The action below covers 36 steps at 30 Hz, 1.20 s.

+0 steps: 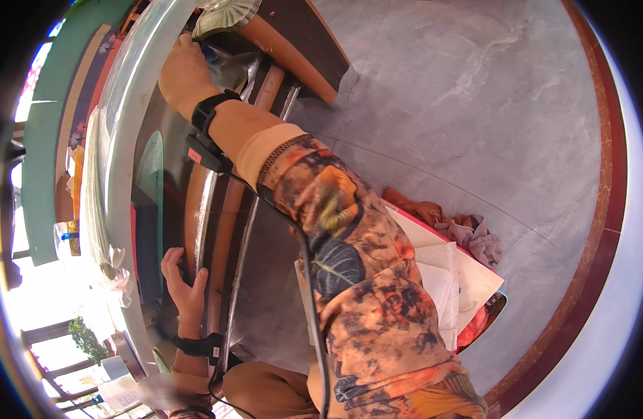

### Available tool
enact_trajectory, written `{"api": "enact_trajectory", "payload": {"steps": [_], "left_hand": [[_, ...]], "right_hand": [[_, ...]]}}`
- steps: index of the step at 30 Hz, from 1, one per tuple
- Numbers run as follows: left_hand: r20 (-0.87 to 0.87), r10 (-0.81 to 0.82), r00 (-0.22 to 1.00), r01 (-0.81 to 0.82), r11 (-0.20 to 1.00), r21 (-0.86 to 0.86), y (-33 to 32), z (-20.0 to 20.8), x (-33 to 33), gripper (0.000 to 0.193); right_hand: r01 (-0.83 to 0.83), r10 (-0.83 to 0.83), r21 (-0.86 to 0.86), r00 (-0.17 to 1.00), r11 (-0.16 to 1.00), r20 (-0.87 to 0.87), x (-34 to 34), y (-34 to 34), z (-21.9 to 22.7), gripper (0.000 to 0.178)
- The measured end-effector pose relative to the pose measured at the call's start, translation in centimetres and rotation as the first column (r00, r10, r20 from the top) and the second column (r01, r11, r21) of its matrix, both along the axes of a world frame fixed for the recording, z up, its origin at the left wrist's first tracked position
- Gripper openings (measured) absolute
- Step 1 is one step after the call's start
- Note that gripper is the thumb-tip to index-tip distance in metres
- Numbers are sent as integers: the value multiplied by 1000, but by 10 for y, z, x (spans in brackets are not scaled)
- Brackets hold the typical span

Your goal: The person wipes a table edge and a ceramic bowl with a blue cloth, then opens a drawer to wipe its interior and contents. They wipe several papers and a pink folder, then gather small snack packets from the floor into a blue plate.

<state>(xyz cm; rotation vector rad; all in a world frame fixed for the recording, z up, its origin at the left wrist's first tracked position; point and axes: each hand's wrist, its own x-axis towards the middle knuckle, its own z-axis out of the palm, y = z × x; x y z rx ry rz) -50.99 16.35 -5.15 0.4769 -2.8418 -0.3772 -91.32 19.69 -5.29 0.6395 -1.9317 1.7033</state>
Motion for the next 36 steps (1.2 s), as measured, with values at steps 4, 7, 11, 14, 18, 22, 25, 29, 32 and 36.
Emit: {"api": "enact_trajectory", "payload": {"steps": [4, 7, 11, 14, 18, 22, 25, 29, 32, 36], "left_hand": [[-11, -51, 999, 50, 998, -47, 0, 4, -4, 59], [22, 6, 1000, -6, 1000, -18, 6, 8, -5, 60], [24, 71, 997, -72, 997, 36, 15, 10, -6, 58], [49, 112, 993, -114, 993, 43, 17, 10, -8, 57], [29, 51, 998, -52, 999, 18, 12, 8, -7, 58], [6, -18, 1000, 18, 1000, 14, 4, 5, -4, 59], [5, -32, 999, 32, 999, 4, 1, 3, -3, 61], [16, -21, 1000, 21, 1000, 11, 1, 5, -3, 59], [21, -42, 999, 42, 999, -14, 2, 8, -5, 53], [9, -18, 1000, 18, 1000, 3, 10, 10, -6, 51]], "right_hand": [[203, -197, 364, 979, 909, -55, -36, -38, -24, 40], [130, -219, 597, 973, 792, 78, -63, -65, -27, 45], [-145, -126, 771, 951, 620, 281, -94, -97, -19, 42], [-63, -214, 766, 943, 640, 256, -101, -110, -18, 40], [-1, -228, 716, 947, 698, 225, -72, -102, -24, 38], [-162, 46, 679, 982, 716, 185, 4, -78, -25, 30], [-214, 273, 546, 962, 810, -27, 57, -54, -34, 23], [-216, 305, 469, 944, 856, -123, 42, -37, -28, 23], [17, 34, 257, 981, 966, -192, -21, -42, -5, 30], [193, -237, 524, 971, 830, 17, -71, -49, 7, 34]]}}
